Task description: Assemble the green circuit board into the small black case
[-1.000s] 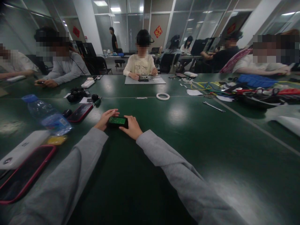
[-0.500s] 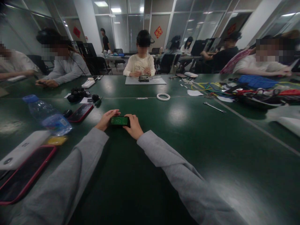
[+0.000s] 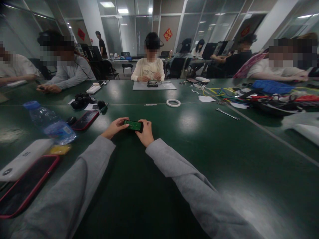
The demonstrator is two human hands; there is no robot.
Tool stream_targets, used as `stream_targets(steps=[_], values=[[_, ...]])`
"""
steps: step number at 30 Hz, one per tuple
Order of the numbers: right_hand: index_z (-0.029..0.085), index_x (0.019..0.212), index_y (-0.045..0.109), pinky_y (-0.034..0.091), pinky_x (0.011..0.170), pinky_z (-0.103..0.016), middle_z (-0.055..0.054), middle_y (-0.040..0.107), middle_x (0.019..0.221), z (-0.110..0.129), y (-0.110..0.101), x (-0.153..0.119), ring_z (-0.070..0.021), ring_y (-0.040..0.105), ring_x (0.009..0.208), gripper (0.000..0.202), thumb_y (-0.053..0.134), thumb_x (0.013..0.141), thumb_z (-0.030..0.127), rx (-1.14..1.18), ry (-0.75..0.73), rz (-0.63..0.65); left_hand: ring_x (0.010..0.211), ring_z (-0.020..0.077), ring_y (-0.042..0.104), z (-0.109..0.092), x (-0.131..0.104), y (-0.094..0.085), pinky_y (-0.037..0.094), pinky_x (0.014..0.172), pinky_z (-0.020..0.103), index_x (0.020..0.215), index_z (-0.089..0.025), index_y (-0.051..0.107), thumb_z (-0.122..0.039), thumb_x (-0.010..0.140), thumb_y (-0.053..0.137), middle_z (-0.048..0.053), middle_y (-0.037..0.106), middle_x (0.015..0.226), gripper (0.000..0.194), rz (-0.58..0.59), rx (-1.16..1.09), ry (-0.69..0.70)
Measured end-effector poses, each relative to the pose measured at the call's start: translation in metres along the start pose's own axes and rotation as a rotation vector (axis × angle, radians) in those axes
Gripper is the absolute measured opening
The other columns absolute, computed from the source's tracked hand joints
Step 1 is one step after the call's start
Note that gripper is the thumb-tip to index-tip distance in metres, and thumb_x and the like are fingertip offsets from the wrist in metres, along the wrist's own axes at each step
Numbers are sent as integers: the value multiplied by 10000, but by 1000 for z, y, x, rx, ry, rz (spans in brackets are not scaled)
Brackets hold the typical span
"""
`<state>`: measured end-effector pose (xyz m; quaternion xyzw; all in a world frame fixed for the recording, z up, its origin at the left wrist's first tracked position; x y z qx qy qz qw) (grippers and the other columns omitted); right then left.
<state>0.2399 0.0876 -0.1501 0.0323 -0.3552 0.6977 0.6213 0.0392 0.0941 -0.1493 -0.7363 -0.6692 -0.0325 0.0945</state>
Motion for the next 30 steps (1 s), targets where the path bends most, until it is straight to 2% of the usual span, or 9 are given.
stream_targets(steps=[4,7,11,14,22,26,30], values=[[223,1132,476,392,1005,-459,-87,426,1122,-2,1,1,-252,444,1113,492,723,709,270,30,-5,4,1088,219,585,0,-1,0,426,1014,433,1195,-146,548,-309,678,748,116,602,1199,578,16,-36,10],[218,1148,499,384,1014,-446,-92,450,1128,-6,2,3,-234,459,1107,392,614,816,394,86,38,5,1104,224,579,0,-2,-1,422,1020,444,1203,-153,542,-299,686,739,116,599,1211,572,19,-55,11],[224,1165,525,376,1017,-431,-82,496,1110,-13,3,6,-210,488,1083,298,452,900,338,161,95,10,1108,228,578,1,-2,-2,424,1017,452,1209,-163,542,-289,682,744,115,590,1228,578,21,-70,-2],[224,1170,531,373,1018,-422,-76,516,1121,-15,4,7,-208,490,1094,300,454,892,307,181,85,23,1097,223,581,1,-2,-2,415,1023,452,1200,-165,552,-290,676,748,113,595,1219,574,17,-59,-3],[217,1140,560,412,974,-429,-75,530,1088,-17,4,7,-216,509,1048,294,496,881,342,202,44,49,1110,225,565,-1,-2,-4,419,1014,439,1206,-171,562,-316,693,726,107,584,1239,558,16,-19,8],[226,1125,571,420,968,-425,-68,532,1088,-17,4,6,-210,515,1038,288,527,867,347,200,61,42,1122,226,555,0,1,-2,411,1017,413,1239,-159,540,-379,748,666,110,573,1254,552,-13,85,11],[221,1115,573,437,948,-414,-68,524,1095,-15,3,5,-203,519,1021,289,554,852,338,186,76,25,1145,228,541,-2,-1,4,388,1027,393,1289,-168,501,-487,854,494,102,576,1248,540,-106,328,24]])
Point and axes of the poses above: each hand's wrist, its own x-axis towards the middle knuckle, its own y-axis out of the palm, z = x × y, the point moved 2 cm from there along x, towards the middle knuckle
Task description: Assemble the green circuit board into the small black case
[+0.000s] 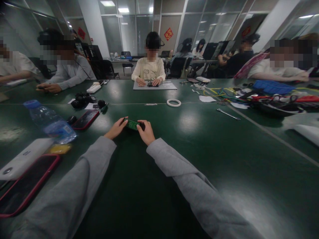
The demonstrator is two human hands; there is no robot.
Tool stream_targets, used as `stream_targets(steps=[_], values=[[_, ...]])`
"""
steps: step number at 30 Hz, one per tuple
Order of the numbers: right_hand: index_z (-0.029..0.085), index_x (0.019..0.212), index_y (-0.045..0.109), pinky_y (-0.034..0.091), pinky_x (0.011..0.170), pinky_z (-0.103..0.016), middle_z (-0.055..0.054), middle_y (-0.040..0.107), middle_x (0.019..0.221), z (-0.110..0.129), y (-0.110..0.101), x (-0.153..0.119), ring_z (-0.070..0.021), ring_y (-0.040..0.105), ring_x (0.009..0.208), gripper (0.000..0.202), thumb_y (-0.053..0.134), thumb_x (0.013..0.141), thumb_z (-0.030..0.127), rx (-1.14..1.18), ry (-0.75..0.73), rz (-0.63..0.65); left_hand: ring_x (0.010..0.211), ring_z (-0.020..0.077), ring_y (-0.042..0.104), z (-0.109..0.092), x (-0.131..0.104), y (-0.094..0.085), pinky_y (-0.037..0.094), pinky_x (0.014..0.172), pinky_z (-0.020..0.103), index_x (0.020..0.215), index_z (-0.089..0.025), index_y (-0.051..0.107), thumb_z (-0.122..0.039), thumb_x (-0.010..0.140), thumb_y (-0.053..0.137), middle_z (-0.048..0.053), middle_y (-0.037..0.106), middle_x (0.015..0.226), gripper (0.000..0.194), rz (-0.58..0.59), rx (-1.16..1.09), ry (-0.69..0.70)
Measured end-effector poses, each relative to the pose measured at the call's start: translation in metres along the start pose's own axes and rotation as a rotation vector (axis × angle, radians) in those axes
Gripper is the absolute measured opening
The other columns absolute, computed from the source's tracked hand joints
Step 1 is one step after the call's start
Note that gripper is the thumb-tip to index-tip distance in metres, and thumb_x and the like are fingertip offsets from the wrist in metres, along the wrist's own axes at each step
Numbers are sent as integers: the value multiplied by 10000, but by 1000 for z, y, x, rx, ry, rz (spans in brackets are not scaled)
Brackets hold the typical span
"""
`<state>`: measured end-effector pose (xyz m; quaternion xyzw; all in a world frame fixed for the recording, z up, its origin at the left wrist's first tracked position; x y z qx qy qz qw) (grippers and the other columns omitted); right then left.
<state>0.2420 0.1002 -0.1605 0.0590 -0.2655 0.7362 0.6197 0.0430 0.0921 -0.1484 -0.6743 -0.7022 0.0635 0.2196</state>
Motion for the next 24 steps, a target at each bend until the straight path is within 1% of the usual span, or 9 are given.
stream_targets(steps=[3,10,13,20,24], values=[[211,1109,574,446,935,-403,-70,519,1090,1,0,0,-198,521,1011,285,556,850,330,-11,1,-3,1191,235,516,-4,-3,2,355,1053,382,1307,-184,494,-518,880,423,87,574,1267,546,-20,116,22],[211,1102,561,446,930,-407,-68,520,1087,1,2,0,-200,520,1022,287,562,848,343,-19,17,17,1324,228,402,-1,-4,1,252,1129,368,1381,-196,418,-520,887,407,70,462,1415,591,-35,120,3],[198,1092,561,446,925,-412,-74,529,1072,2,3,0,-203,526,1002,292,570,841,349,-14,7,15,1331,221,392,0,-4,2,249,1130,363,1391,-187,405,-514,899,382,72,449,1424,591,-32,137,5],[193,1083,562,438,933,-415,-75,536,1058,4,2,0,-207,524,1004,277,558,845,334,-16,-5,11,1265,225,466,-3,-4,2,309,1094,364,1352,-173,456,-511,898,388,85,518,1360,571,-26,148,27],[203,1078,560,447,918,-409,-71,536,1064,6,1,0,-204,524,1000,266,560,845,332,-26,-6,18,1286,222,445,-4,-5,2,285,1111,364,1359,-198,448,-507,898,392,66,503,1378,558,-28,127,23]])
Point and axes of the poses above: each hand's wrist, its own x-axis towards the middle knuckle, its own y-axis out of the palm, z = x × y, the point moved 2 cm from there along x, towards the middle knuckle
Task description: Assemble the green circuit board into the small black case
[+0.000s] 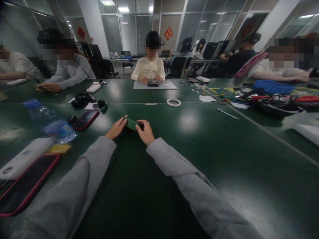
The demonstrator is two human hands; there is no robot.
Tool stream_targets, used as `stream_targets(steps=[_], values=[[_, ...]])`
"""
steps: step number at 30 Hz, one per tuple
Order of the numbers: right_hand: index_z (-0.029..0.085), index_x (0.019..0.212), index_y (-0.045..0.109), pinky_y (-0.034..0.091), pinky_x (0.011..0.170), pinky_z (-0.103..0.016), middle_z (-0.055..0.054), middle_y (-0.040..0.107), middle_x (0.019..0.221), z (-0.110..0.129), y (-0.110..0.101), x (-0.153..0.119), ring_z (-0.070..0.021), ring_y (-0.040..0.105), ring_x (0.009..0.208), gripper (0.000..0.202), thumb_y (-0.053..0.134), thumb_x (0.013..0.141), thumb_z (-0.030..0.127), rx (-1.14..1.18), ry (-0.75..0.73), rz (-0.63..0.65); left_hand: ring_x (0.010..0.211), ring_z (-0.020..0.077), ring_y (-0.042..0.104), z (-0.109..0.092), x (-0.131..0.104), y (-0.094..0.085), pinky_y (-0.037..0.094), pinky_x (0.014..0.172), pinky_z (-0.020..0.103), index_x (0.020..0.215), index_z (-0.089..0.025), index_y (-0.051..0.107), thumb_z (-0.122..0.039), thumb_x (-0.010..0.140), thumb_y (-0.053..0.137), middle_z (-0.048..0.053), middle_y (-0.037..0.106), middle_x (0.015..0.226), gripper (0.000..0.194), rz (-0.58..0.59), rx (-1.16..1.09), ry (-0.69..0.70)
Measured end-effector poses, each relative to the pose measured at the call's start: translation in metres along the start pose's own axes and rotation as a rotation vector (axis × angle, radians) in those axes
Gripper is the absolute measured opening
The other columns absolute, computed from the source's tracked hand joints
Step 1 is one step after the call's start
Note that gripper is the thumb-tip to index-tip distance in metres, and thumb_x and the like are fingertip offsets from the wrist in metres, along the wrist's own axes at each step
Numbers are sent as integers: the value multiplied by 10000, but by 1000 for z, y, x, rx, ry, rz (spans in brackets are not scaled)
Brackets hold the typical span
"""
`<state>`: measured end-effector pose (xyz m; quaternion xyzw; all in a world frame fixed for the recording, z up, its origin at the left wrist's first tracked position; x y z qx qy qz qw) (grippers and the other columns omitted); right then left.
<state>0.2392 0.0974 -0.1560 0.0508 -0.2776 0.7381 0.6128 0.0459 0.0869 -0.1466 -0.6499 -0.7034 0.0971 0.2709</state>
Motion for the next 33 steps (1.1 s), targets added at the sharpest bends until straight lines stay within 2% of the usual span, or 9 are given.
stream_targets(steps=[9,17,24,33], values=[[205,1084,551,458,899,-403,-72,535,1065,-2,1,0,-202,533,991,284,562,846,359,0,6,22,1329,222,394,0,0,-1,241,1134,369,1377,-213,425,-511,889,407,59,456,1420,571,-6,-35,-3],[214,1109,539,455,900,-399,-64,543,1073,-5,2,0,-199,531,1009,288,540,855,349,10,19,40,1198,234,514,0,0,1,341,1059,378,1325,-196,482,-532,898,365,83,574,1275,556,7,1,0],[203,1079,548,436,920,-406,-63,555,1048,0,1,0,-200,535,986,266,545,842,323,-6,11,20,1205,219,506,2,1,2,329,1067,349,1272,-203,531,-544,889,379,68,581,1267,534,-23,-61,-7],[207,1095,545,446,901,-399,-65,550,1056,-2,1,0,-200,535,987,287,546,848,351,-9,16,32,1212,226,495,1,0,1,321,1073,369,1309,-221,502,-541,895,366,61,565,1285,540,-9,-53,-20]])
Point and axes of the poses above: each hand's wrist, its own x-axis towards the middle knuckle, its own y-axis out of the palm, z = x × y, the point moved 2 cm from there along x, towards the middle knuckle
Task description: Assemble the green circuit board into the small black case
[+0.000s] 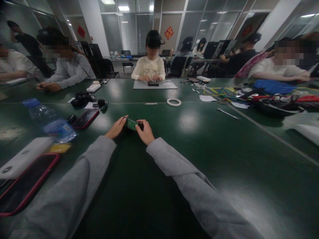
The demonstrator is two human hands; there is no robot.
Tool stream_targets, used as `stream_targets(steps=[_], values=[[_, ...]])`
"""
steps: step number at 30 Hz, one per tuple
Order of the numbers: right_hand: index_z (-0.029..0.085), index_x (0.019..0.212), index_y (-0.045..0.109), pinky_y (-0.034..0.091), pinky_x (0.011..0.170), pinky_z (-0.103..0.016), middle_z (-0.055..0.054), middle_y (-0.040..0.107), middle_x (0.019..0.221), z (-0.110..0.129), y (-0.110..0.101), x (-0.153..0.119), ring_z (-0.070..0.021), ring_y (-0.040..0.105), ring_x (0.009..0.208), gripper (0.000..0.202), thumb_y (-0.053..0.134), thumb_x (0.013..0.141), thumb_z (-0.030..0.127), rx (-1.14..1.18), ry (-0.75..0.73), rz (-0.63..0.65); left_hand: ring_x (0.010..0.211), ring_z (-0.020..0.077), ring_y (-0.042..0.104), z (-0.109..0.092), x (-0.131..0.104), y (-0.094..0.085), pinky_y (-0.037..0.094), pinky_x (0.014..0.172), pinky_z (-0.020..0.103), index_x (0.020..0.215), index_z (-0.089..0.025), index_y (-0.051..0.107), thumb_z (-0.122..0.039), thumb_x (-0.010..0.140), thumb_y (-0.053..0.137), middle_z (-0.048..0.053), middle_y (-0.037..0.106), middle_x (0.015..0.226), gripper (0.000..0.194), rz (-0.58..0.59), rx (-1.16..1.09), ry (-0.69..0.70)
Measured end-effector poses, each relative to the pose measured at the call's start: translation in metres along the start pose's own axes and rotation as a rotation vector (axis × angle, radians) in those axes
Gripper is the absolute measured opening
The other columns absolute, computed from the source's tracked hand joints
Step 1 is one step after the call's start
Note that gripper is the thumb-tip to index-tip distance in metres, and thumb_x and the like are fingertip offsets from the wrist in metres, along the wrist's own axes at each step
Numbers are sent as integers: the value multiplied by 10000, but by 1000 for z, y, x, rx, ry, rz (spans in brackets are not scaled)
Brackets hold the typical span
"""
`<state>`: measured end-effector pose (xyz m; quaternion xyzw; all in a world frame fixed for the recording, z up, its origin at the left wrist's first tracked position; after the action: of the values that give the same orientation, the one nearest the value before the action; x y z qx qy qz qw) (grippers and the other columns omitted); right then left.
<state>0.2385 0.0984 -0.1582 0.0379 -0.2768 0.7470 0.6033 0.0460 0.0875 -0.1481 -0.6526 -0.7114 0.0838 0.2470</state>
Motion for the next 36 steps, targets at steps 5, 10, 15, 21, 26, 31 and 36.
stream_targets(steps=[5,10,15,21,26,31,36], values=[[208,1093,541,451,898,-401,-63,547,1053,-1,0,0,-200,532,989,283,547,848,350,5,-1,-1,1227,225,486,0,0,1,323,1072,365,1308,-215,502,-537,899,361,67,551,1307,540,-3,10,19],[210,1117,526,461,881,-398,-69,530,1084,-1,0,-1,-202,528,1004,285,519,864,341,22,2,33,1220,226,492,-2,0,0,329,1068,365,1304,-206,505,-532,903,354,73,555,1303,538,7,23,18],[202,1108,523,454,893,-398,-71,529,1073,1,0,0,-204,523,1001,275,515,863,326,32,-21,36,1211,214,498,-7,-2,-1,337,1065,348,1310,-199,494,-525,912,335,68,553,1304,539,9,55,26],[203,1078,536,430,924,-419,-75,539,1051,5,-1,-1,-215,518,1000,250,531,854,316,17,-29,17,1201,204,506,-6,-2,-1,347,1060,353,1312,-205,489,-505,924,318,67,558,1293,519,5,84,35],[211,1087,538,439,909,-421,-76,534,1061,4,-2,-1,-219,520,999,262,537,856,333,9,-12,21,1197,210,508,-3,-1,-1,348,1057,364,1327,-215,475,-509,926,303,67,559,1286,526,12,82,27],[204,1091,537,439,904,-419,-75,533,1052,2,-1,-1,-216,524,992,267,533,858,333,15,-19,15,1190,209,511,-1,0,-1,355,1050,355,1317,-199,486,-517,921,318,75,562,1281,535,9,72,37],[207,1096,532,443,895,-406,-70,535,1047,4,-1,-1,-209,524,985,262,526,863,326,23,-25,18,1181,213,516,-1,0,0,363,1040,363,1319,-203,485,-524,917,324,78,563,1281,539,13,66,38]])
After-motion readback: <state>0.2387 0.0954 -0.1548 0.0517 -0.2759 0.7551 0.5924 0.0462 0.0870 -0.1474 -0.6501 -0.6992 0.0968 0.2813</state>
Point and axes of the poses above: each hand's wrist, its own x-axis towards the middle knuckle, its own y-axis out of the palm, z = x × y, the point moved 2 cm from there along x, towards the middle knuckle
